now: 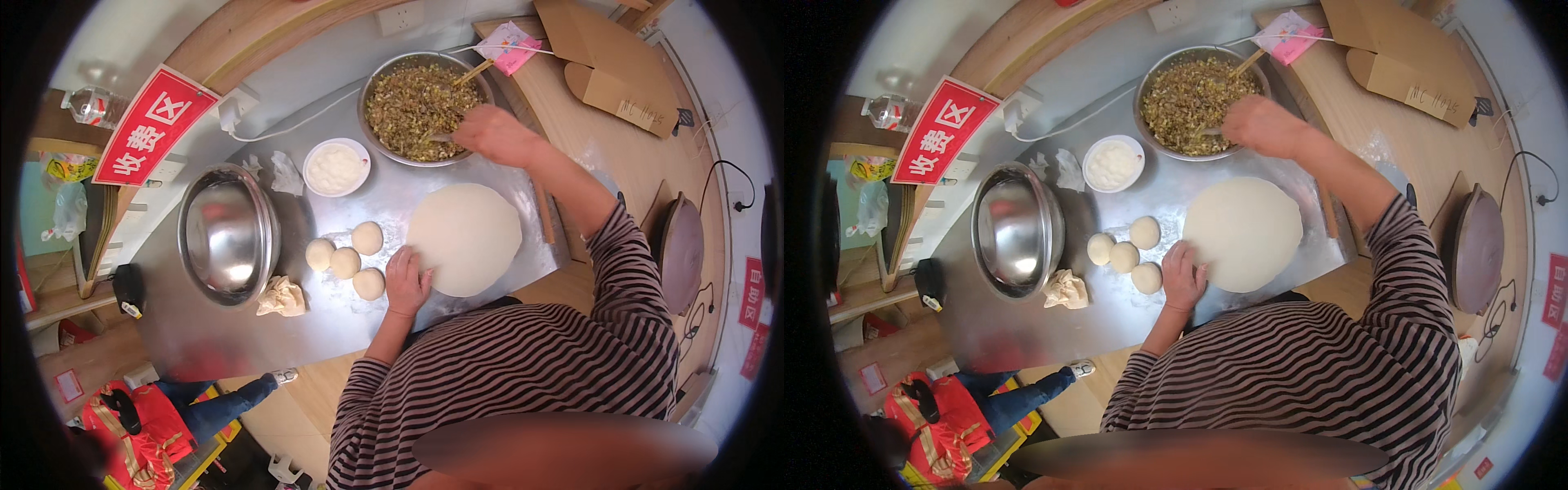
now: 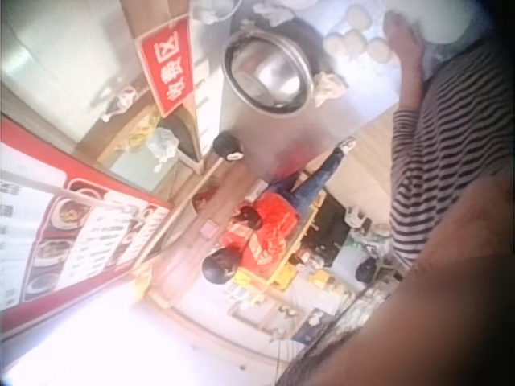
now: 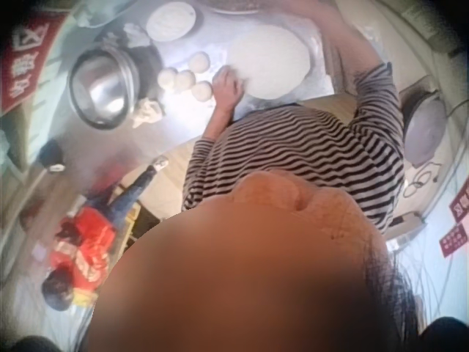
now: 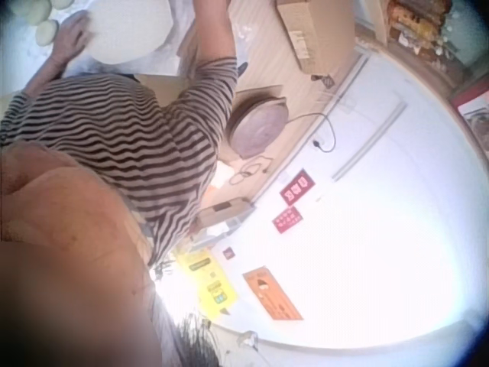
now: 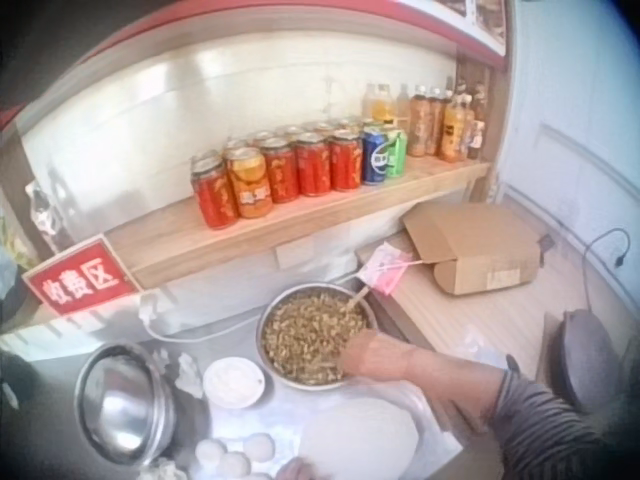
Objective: The person rolls dough balls into flat circles, spreads a green filling on one half, folds the dough into a half-moon shape, and seals the edges. The pies are then placed into an electric grill to cook.
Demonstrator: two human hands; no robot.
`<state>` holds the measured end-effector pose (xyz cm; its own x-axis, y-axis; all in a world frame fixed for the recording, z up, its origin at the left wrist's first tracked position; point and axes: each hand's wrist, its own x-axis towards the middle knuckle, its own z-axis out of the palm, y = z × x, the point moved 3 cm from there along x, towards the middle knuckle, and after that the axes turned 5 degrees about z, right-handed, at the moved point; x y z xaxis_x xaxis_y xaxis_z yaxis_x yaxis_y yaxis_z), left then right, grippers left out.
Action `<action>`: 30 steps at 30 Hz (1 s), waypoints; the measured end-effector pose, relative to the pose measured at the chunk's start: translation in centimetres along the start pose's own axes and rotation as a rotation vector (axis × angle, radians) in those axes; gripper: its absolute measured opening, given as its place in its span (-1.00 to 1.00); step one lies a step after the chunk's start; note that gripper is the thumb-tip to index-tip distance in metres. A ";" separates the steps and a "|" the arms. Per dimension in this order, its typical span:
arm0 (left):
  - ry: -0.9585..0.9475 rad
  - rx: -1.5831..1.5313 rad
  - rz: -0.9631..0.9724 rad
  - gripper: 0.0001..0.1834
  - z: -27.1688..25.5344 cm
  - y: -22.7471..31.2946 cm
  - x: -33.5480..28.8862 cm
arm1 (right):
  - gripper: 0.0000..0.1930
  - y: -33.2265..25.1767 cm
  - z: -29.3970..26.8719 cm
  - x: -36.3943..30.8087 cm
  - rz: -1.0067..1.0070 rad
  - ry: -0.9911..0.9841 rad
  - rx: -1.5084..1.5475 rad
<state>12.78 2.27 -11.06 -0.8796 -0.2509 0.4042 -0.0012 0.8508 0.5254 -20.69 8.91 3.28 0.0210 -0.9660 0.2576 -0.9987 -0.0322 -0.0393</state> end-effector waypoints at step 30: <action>0.002 0.010 0.018 -0.53 0.2 -0.1 0.1 | -0.91 0.1 1.0 -1.3 0.168 0.056 0.031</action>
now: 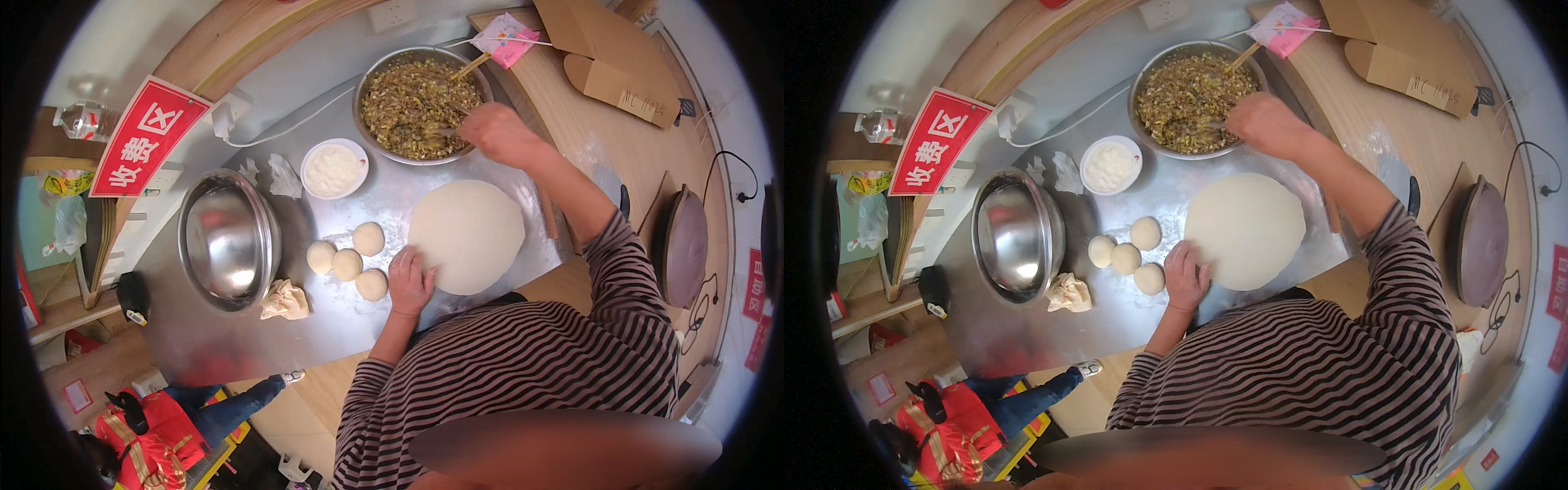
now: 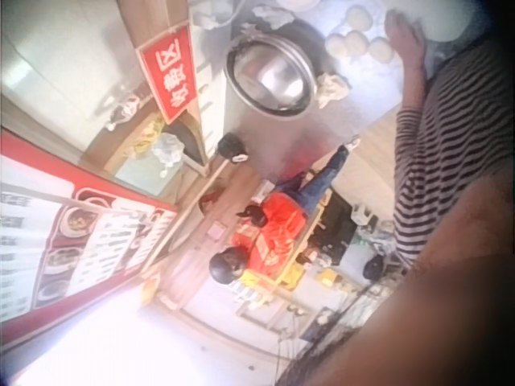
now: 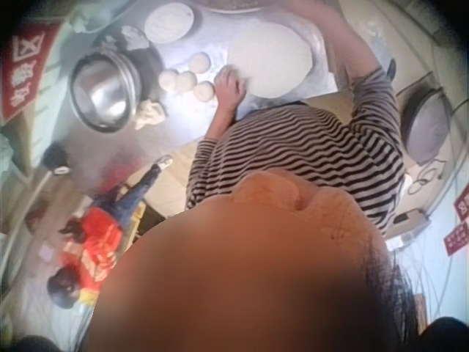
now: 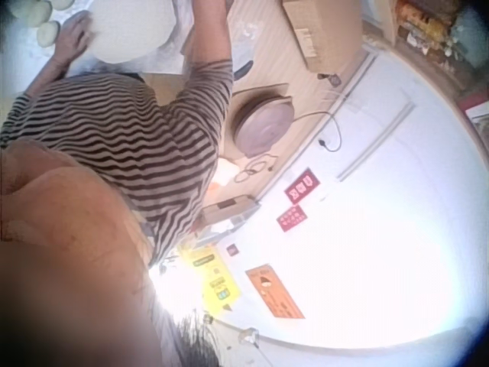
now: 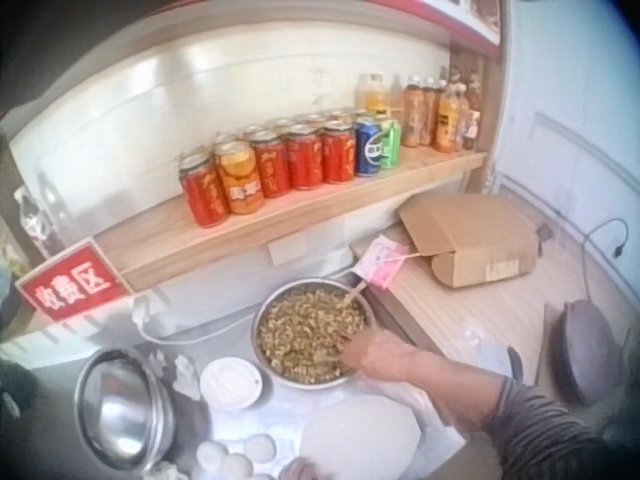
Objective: The person rolls dough balls into flat circles, spreads a green filling on one half, folds the dough into a half-moon shape, and seals the edges. The pies are then placed into an electric grill to cook.
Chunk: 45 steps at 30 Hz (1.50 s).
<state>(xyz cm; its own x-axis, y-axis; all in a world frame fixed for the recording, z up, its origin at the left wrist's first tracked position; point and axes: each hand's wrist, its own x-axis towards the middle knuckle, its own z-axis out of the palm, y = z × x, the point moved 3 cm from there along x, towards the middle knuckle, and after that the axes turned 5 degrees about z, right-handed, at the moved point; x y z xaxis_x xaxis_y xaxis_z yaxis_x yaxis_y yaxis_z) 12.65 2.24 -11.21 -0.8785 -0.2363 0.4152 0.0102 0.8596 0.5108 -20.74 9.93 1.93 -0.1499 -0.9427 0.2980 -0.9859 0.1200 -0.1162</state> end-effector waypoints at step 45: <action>-0.023 -0.013 0.013 -0.57 -0.1 0.1 0.0 | -0.74 5.7 10.9 3.7 0.672 -0.414 0.063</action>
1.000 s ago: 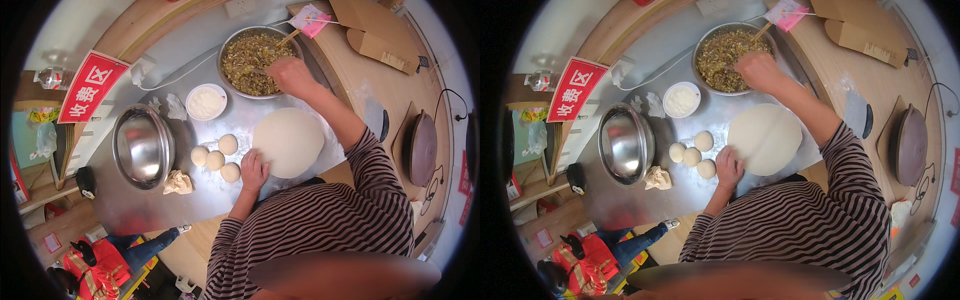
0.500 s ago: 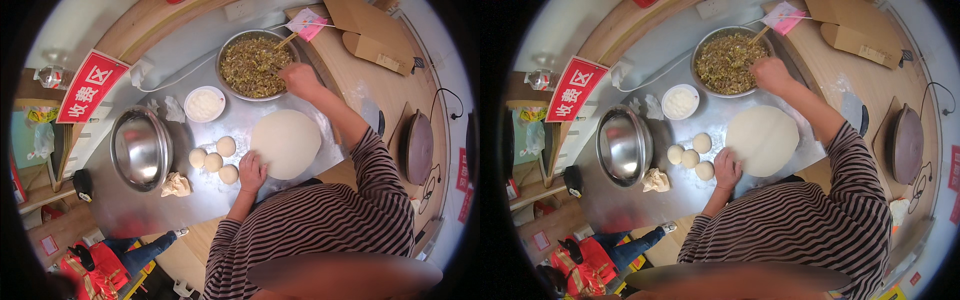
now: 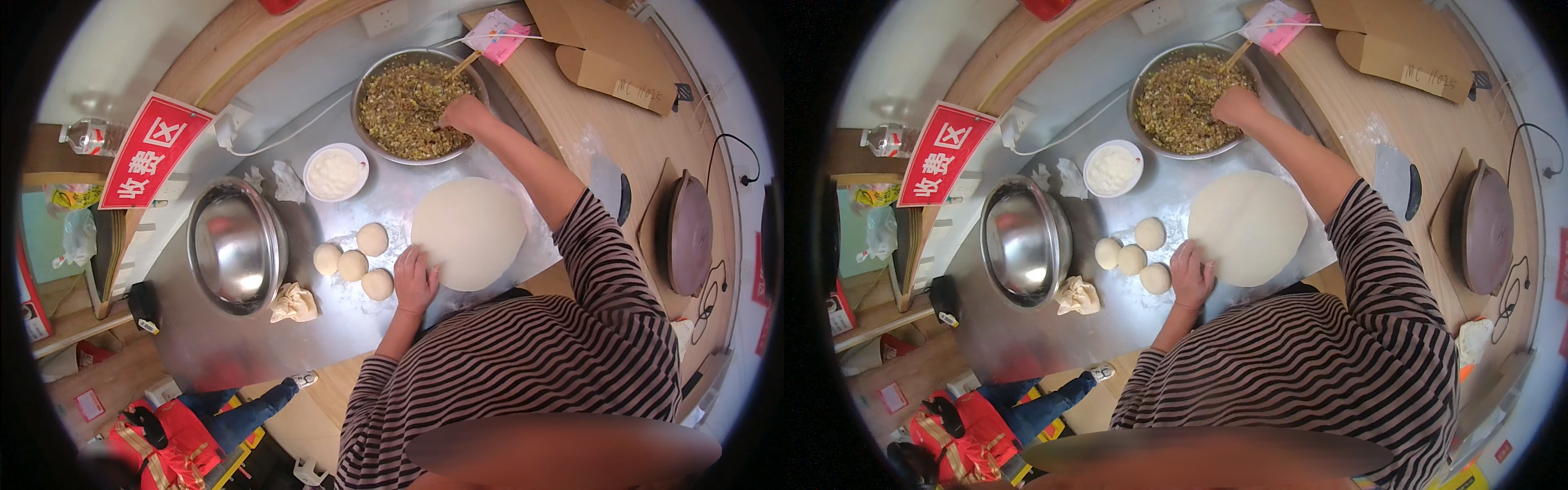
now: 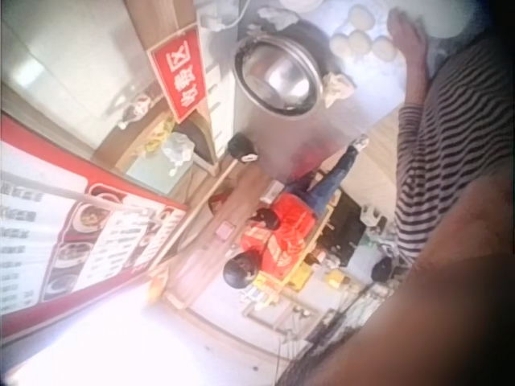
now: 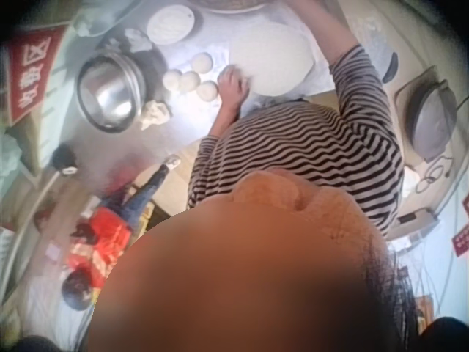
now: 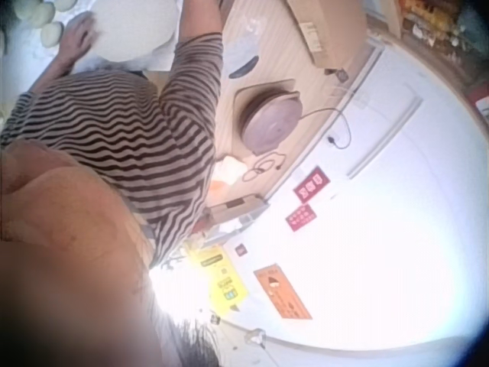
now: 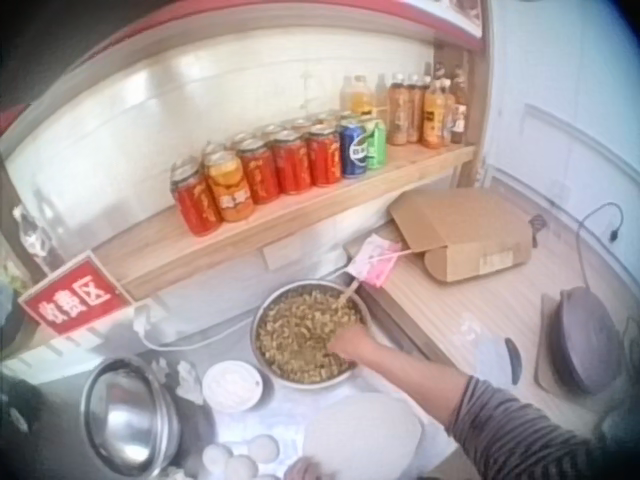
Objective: The person rolls dough balls into flat circles, spreads a green filling on one half, folds the dough into a half-moon shape, and seals the edges. The pies are then placed into an electric grill to cook.
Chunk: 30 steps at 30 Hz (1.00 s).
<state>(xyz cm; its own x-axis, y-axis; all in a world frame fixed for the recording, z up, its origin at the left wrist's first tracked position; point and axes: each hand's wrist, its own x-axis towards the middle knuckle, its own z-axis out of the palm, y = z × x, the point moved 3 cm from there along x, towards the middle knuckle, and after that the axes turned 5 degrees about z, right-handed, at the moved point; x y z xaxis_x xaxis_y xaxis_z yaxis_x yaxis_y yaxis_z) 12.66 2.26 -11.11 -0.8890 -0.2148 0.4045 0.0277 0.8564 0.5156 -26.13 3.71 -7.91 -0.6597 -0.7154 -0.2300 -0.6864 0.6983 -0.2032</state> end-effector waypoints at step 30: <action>0.075 -0.064 -0.059 -0.60 0.1 -0.8 -0.4 | -0.80 2.6 -4.8 -18.1 0.609 0.047 1.271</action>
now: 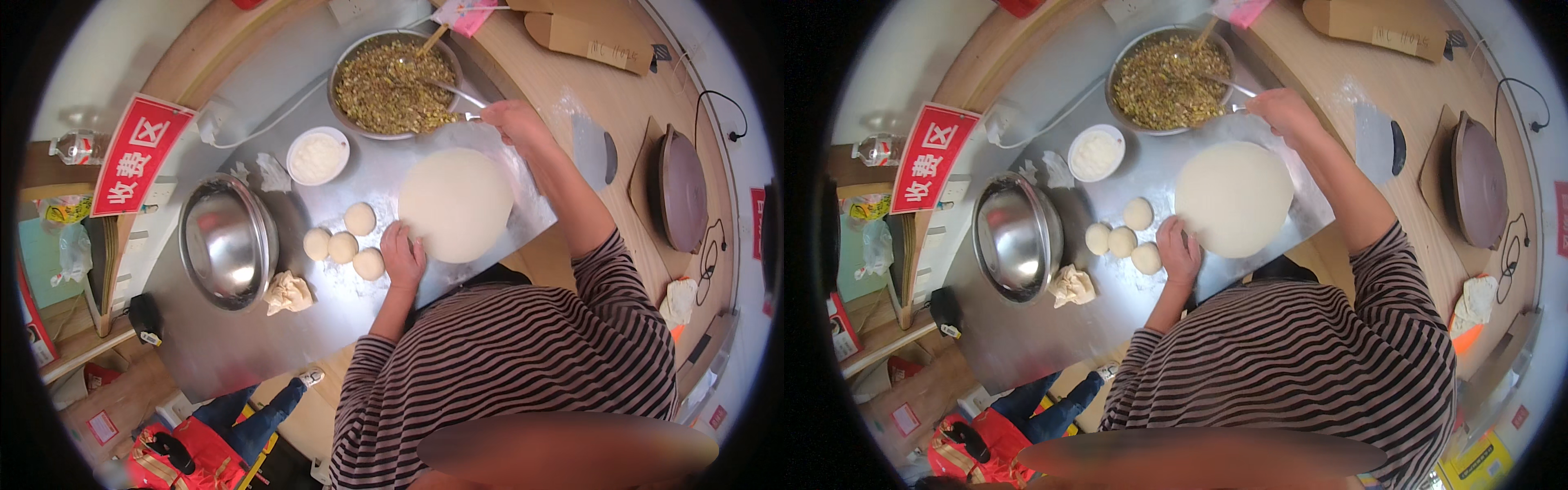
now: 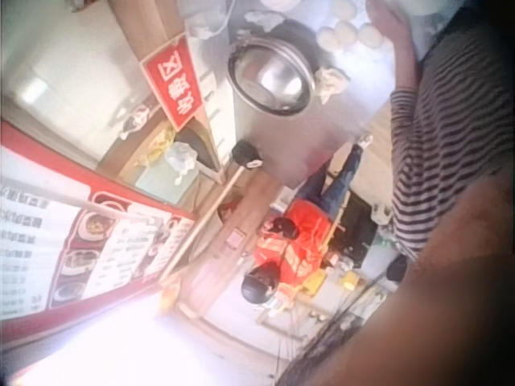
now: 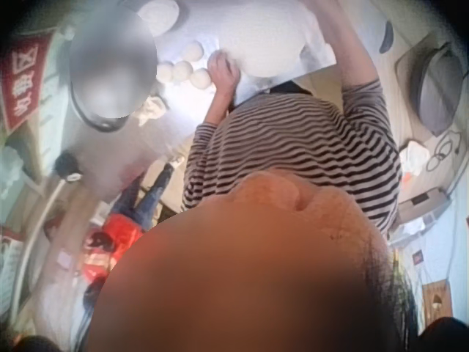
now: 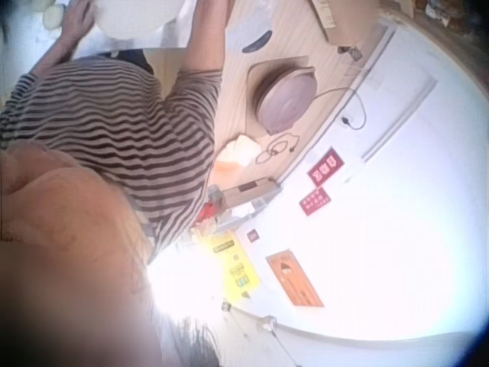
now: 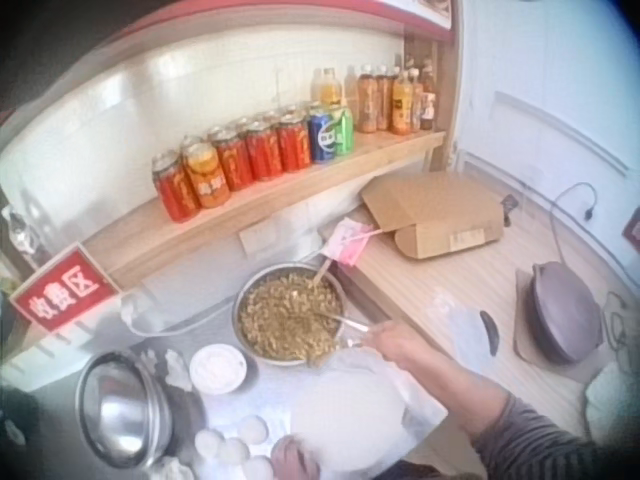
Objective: The person rolls dough balls into flat circles, spreads a green filling on one half, folds the dough into a half-moon shape, and seals the edges. The pies are then placed into an electric grill to cook.
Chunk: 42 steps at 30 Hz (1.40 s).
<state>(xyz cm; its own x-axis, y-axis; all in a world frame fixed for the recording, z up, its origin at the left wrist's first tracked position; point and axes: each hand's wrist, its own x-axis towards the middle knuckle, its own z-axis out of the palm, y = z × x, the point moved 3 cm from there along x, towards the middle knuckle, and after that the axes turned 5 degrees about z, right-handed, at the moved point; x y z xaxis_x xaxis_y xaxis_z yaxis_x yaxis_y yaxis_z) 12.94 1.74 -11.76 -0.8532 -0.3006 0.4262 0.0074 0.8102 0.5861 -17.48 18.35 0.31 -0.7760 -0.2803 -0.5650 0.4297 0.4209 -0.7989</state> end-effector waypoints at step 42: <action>0.019 -0.069 -0.064 -0.53 0.0 -0.5 0.0 | -0.79 -3.1 6.7 -1.5 -0.654 0.434 -0.836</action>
<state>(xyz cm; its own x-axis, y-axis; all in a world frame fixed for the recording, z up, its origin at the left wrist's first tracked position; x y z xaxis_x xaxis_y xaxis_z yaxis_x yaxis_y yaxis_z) 12.92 1.29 -12.05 -0.8430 -0.3608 0.3989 -0.0108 0.7527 0.6582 -14.54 11.64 2.26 -0.9014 -0.4037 0.1567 -0.4300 0.7915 -0.4344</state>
